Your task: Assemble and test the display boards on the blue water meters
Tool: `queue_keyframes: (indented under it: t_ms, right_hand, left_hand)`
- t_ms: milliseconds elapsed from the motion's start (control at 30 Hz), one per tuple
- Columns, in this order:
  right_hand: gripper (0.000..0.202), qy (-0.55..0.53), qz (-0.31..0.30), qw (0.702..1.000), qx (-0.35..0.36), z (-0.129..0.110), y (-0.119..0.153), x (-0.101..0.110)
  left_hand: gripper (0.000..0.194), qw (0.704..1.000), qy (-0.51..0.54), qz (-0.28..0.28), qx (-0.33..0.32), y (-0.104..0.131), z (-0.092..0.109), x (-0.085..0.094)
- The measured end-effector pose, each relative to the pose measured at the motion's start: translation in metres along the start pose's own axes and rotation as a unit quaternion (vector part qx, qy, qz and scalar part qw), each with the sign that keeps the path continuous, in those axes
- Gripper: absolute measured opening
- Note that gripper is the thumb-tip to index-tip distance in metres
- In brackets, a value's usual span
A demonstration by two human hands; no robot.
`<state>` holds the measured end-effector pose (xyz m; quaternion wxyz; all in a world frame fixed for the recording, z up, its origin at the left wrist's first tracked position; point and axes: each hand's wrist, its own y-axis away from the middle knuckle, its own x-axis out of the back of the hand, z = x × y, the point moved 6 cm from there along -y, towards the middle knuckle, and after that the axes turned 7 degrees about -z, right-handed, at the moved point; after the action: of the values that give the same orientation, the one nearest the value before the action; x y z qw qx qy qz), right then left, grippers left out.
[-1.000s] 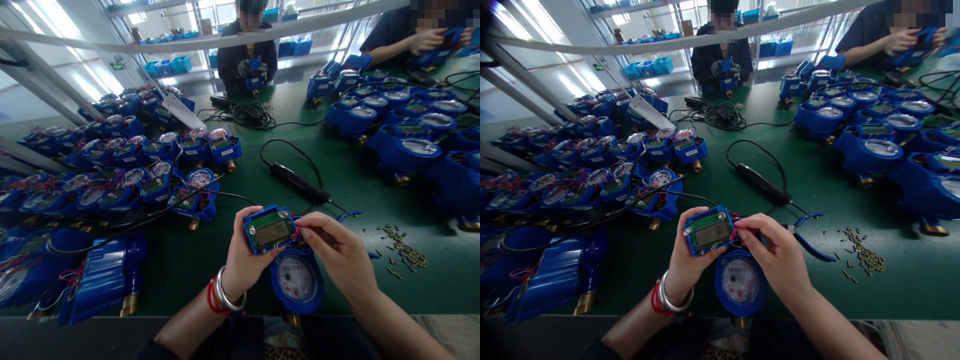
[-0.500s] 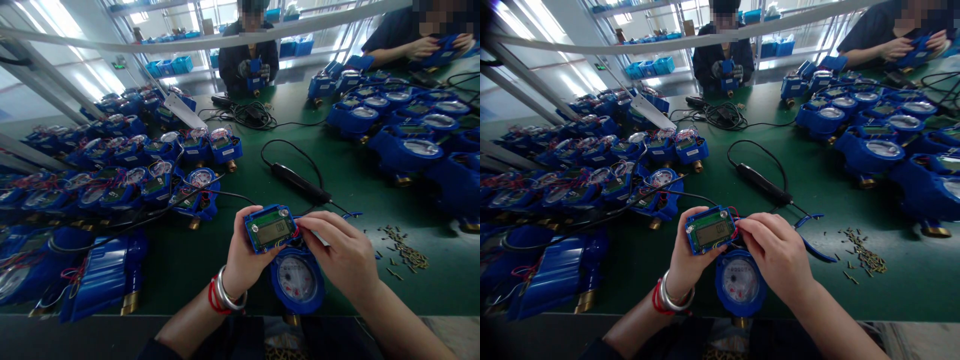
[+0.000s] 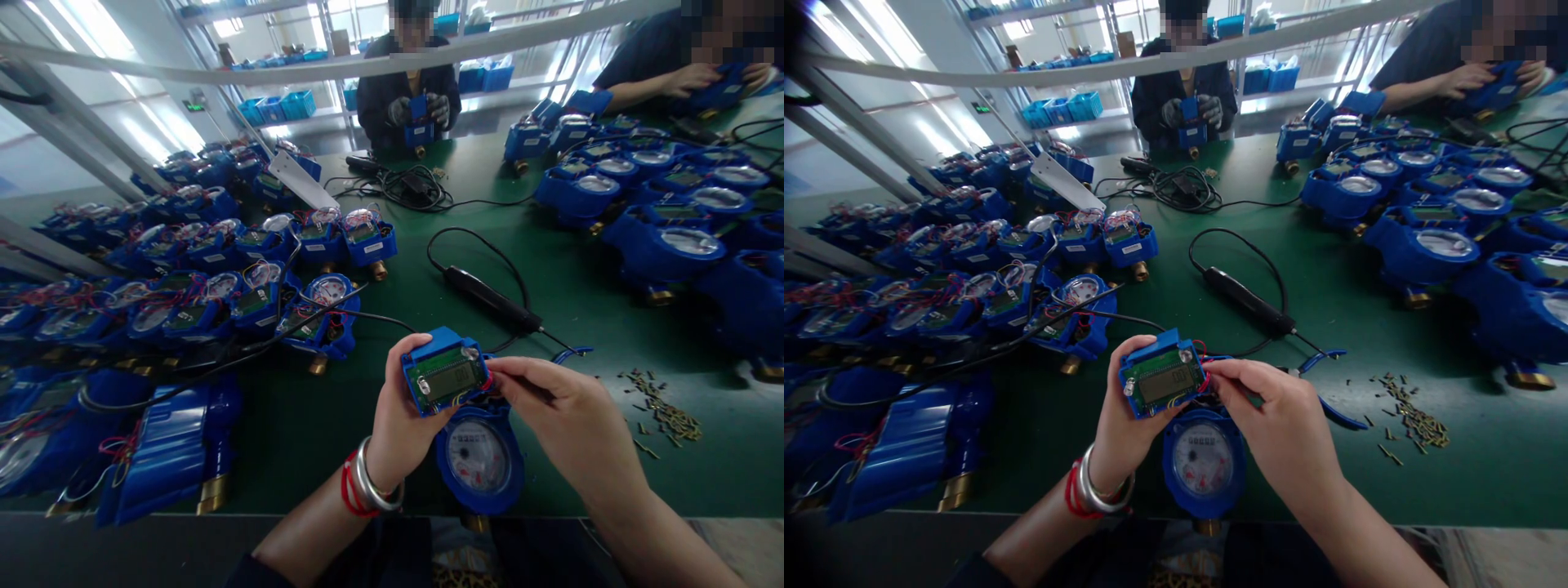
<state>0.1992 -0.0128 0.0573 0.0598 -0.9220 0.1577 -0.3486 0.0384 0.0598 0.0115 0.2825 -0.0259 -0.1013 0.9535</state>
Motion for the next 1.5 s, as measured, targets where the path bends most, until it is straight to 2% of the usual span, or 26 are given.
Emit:
queue_keyframes:
  t_ms: [167, 300, 500, 667, 867, 1000, 1200, 1367, 1500]
  right_hand:
    - [0.017, -0.044, -0.047, 0.995, -0.07, 0.006, -0.002, -0.004]
    - [0.017, -0.074, -0.068, 0.991, -0.085, 0.009, -0.001, -0.008]
    - [0.014, -0.055, -0.004, 0.998, 0.007, -0.001, 0.0, -0.002]
    - [0.014, -0.065, 0.003, 0.997, 0.047, -0.006, -0.002, -0.001]
    - [0.015, -0.079, -0.032, 0.996, 0.037, 0.0, -0.001, -0.005]
    - [0.018, -0.126, -0.082, 0.989, -0.005, 0.007, 0.002, -0.008]
    - [0.016, -0.185, -0.113, 0.976, -0.024, 0.011, 0.007, -0.016]
    - [0.02, -0.248, -0.136, 0.957, -0.057, 0.017, 0.003, -0.021]
    - [0.025, -0.284, -0.171, 0.942, -0.055, 0.02, -0.003, -0.02]
  left_hand:
    - [0.071, 0.998, 0.031, -0.017, 0.046, 0.003, -0.009, -0.003]
    - [0.068, 0.998, 0.025, -0.016, 0.046, 0.002, -0.005, -0.003]
    - [0.068, 0.998, 0.036, -0.03, 0.034, 0.0, -0.004, -0.004]
    - [0.068, 0.994, 0.07, -0.06, 0.056, 0.001, -0.006, -0.005]
    - [0.066, 0.995, 0.074, -0.048, 0.036, -0.002, 0.0, -0.003]
    - [0.066, 0.993, 0.102, -0.041, 0.034, -0.001, 0.0, -0.006]
    - [0.063, 0.995, 0.096, -0.018, 0.038, 0.001, -0.001, -0.004]
    - [0.063, 0.995, 0.089, -0.013, 0.035, -0.001, 0.0, -0.003]
    - [0.063, 0.995, 0.093, -0.02, 0.034, -0.003, 0.003, -0.004]
